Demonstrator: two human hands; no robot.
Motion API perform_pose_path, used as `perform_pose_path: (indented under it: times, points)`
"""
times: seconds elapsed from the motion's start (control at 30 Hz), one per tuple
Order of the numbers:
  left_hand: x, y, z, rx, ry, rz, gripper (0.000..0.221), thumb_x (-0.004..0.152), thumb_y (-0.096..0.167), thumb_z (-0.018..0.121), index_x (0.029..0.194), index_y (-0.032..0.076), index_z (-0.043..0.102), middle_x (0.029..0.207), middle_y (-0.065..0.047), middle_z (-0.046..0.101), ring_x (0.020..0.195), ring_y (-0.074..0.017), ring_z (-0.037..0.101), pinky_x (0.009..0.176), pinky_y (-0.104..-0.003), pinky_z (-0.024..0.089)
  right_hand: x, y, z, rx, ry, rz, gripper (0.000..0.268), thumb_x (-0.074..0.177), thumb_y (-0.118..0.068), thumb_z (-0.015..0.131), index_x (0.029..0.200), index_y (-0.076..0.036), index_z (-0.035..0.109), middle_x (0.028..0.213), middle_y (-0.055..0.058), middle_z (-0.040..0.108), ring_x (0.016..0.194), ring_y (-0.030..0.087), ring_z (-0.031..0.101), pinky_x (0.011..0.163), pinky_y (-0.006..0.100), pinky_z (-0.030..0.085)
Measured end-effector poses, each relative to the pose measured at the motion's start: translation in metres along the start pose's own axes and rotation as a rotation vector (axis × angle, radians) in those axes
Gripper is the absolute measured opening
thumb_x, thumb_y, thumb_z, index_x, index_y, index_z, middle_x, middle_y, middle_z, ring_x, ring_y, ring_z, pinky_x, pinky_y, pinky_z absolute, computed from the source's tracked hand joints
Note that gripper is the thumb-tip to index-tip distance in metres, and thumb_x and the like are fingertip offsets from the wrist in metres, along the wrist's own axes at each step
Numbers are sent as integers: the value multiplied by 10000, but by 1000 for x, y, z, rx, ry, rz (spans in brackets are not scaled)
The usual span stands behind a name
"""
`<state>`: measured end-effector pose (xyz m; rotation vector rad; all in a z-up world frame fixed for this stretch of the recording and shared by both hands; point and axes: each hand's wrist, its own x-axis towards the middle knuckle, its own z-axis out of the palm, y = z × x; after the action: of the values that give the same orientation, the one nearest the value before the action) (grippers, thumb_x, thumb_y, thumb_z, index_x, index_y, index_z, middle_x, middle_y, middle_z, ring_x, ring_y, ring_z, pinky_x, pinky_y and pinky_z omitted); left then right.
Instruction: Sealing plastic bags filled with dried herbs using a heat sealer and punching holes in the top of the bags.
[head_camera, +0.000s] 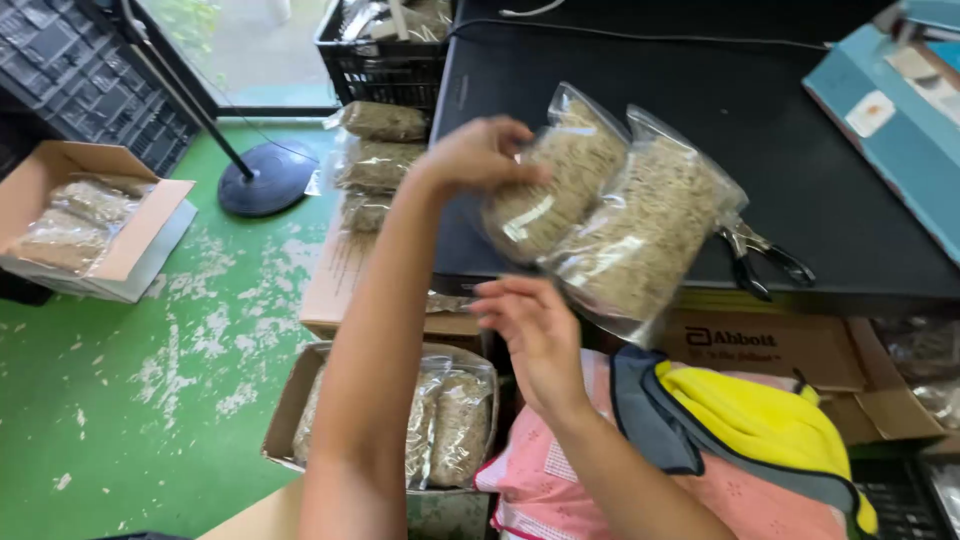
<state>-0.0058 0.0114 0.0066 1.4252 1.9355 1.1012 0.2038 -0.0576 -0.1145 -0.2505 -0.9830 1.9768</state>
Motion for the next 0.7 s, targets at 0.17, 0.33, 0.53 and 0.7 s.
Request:
perform_pose_path:
  times: [0.17, 0.33, 0.53, 0.7]
  points:
    - [-62, 82, 51, 668, 355, -84, 637, 948, 600, 587, 1509, 369, 393, 1551, -163, 429, 1408, -514, 378, 876, -868, 355, -32, -120, -25, -945, -155, -670, 56, 839, -138, 769, 895, -139, 776, 943, 68, 790, 965, 273, 719, 935, 430, 545]
    - [-125, 95, 117, 541, 257, -283, 711, 961, 718, 360, 1553, 325, 391, 1617, -327, 202, 1446, -679, 128, 832, -928, 294, -8, -131, -68, -1374, -119, -703, 287, 938, -298, 738, 1196, -173, 722, 1431, 125, 532, 1399, 418, 392, 1173, 572, 310]
    - [-67, 16, 119, 231, 572, 105, 543, 1015, 455, 621, 1435, 119, 541, 1642, -357, 129, 1387, -733, 241, 1029, -779, 400, 29, -116, -59, -1390, -268, -671, 456, 925, -164, 745, 1358, -68, 638, 1514, 235, 467, 1411, 540, 380, 1159, 648, 315]
    - [-94, 4, 119, 34, 634, 363, 428, 1087, 263, 542, 1476, 85, 516, 1623, -279, 347, 1356, -567, 478, 1075, -613, 497, 27, -84, -28, -1271, -316, -696, 459, 940, -89, 697, 1392, -71, 617, 1492, 223, 515, 1375, 439, 518, 1131, 541, 418]
